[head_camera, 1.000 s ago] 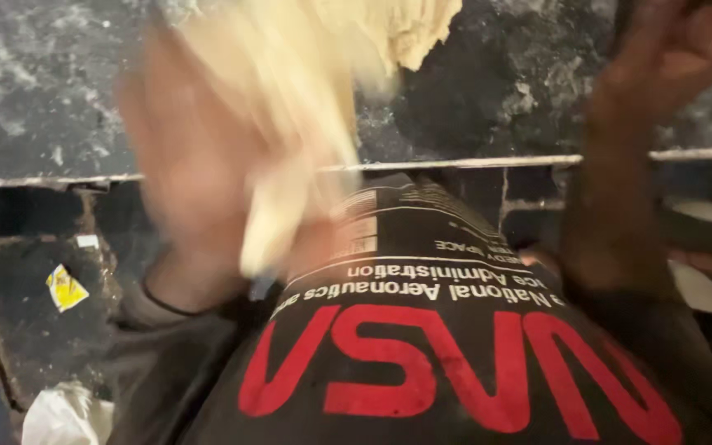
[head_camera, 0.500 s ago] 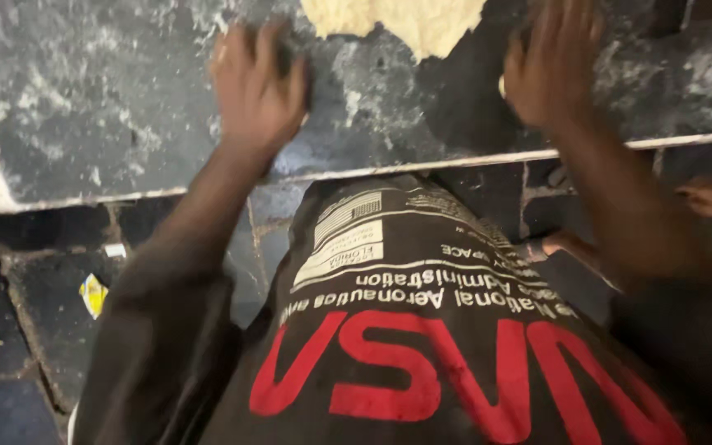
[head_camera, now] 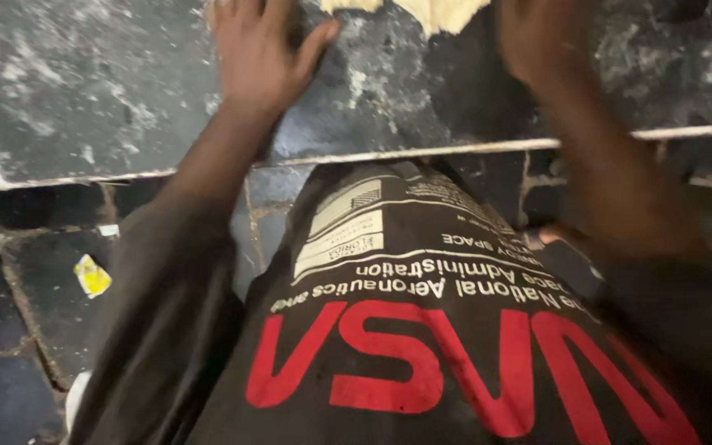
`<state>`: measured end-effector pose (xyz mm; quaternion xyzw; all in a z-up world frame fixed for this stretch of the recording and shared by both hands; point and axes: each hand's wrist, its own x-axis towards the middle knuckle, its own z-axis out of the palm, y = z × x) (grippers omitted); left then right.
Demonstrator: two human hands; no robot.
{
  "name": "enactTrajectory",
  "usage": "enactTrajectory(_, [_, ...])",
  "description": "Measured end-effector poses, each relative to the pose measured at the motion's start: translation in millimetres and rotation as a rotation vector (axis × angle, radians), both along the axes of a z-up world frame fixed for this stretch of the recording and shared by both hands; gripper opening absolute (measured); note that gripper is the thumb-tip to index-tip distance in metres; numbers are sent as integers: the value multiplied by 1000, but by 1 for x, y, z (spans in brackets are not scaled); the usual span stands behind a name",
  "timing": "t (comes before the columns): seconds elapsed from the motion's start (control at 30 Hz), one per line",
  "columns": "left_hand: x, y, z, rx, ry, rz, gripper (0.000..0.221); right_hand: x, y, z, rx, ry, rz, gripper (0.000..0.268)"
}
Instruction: The person portions and shapes pieces of dough into balls on a floured surface before placing them onto a baking tray.
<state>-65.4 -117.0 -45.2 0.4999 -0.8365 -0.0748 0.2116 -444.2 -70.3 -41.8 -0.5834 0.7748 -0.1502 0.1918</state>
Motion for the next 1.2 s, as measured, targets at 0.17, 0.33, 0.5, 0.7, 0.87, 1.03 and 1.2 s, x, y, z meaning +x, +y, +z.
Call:
enactTrajectory(0.17, [-29,73,-3,174,179,-145,31,52,91,-18,-223,177,566,32])
enactTrajectory(0.33, [31,58,4,-210,-282,-63,44,-34,64,0,-319,705,492,28])
enactTrajectory(0.5, [-30,18,-2,-310,-37,61,52,36,32,-14,-367,42,361,33])
enactTrajectory(0.7, [-16,67,18,107,243,-35,33,-6,99,8,29,515,635,31])
enactTrajectory(0.87, [-14,70,27,83,254,-88,30,9,15,-2,-486,217,437,27])
enactTrajectory(1.03, [9,85,37,131,341,-155,24,38,81,-10,-473,-86,578,23])
enactTrajectory(1.2, [-19,82,24,765,1235,-49,35,10,65,47,-410,-339,117,6])
